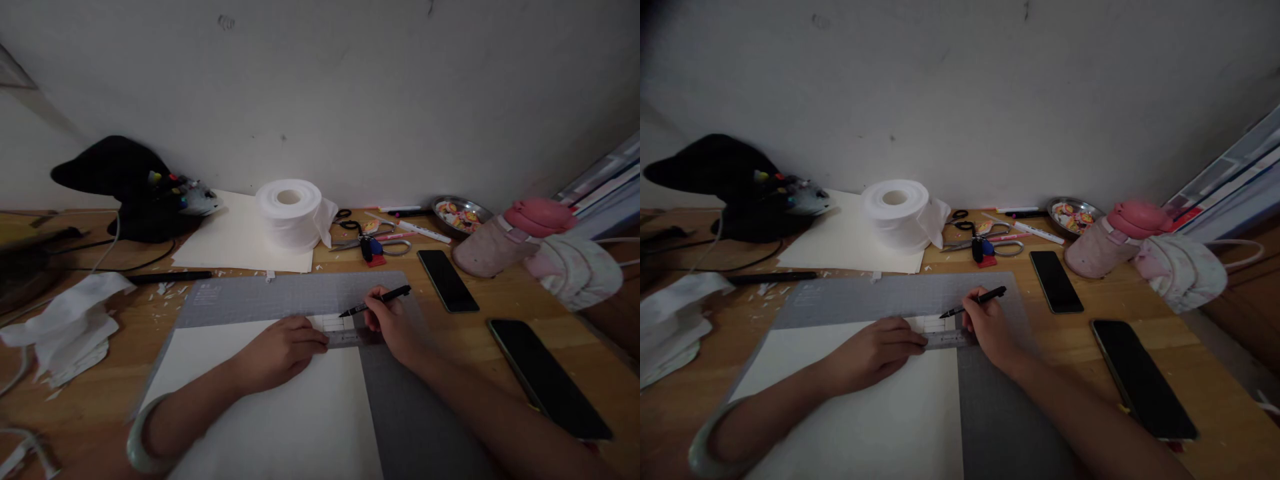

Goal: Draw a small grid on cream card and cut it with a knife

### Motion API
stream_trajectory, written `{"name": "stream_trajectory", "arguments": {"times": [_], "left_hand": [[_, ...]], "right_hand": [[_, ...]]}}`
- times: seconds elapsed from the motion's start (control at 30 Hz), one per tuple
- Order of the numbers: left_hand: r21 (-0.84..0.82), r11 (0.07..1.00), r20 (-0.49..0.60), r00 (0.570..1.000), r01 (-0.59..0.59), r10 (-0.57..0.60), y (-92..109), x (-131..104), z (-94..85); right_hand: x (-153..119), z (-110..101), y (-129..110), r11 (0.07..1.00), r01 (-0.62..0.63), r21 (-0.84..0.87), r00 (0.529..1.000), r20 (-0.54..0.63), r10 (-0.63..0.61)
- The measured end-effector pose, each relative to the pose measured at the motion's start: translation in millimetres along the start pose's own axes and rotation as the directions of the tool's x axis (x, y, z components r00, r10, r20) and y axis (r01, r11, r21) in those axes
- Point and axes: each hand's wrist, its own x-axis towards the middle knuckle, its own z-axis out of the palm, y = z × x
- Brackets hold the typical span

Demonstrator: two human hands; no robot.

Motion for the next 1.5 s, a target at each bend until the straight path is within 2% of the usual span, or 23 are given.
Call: {"name": "stream_trajectory", "arguments": {"times": [0.1, 0.2, 0.33, 1.17, 1.5], "left_hand": [[-0.020, 1.000, -0.008, 1.000, 0.002, -0.002, -0.2, 0.0, -0.3], [-0.033, 0.999, -0.018, 1.000, 0.011, -0.011, 0.3, 0.7, -0.4], [-0.033, 0.999, -0.031, 0.999, 0.009, -0.011, 1.0, 1.8, -0.6], [-0.056, 0.998, -0.014, 1.000, 0.022, -0.023, 1.8, 2.4, -2.1], [-0.034, 0.999, -0.020, 1.000, 0.010, -0.011, 1.3, 1.7, -1.0]], "right_hand": [[-3.8, 0.7, 5.9, 0.996, 0.083, -0.020, 0.989, 0.124, -0.079], [-6.2, 0.8, 12.6, 0.988, 0.151, -0.032, 0.956, 0.260, -0.138], [-6.2, 0.3, 17.1, 0.987, 0.158, -0.033, 0.925, 0.356, -0.136], [-5.6, 0.5, 14.8, 0.991, 0.126, -0.036, 0.917, 0.385, -0.103], [-5.2, -1.1, 16.5, 0.978, 0.187, -0.091, 0.915, 0.379, -0.140]]}}
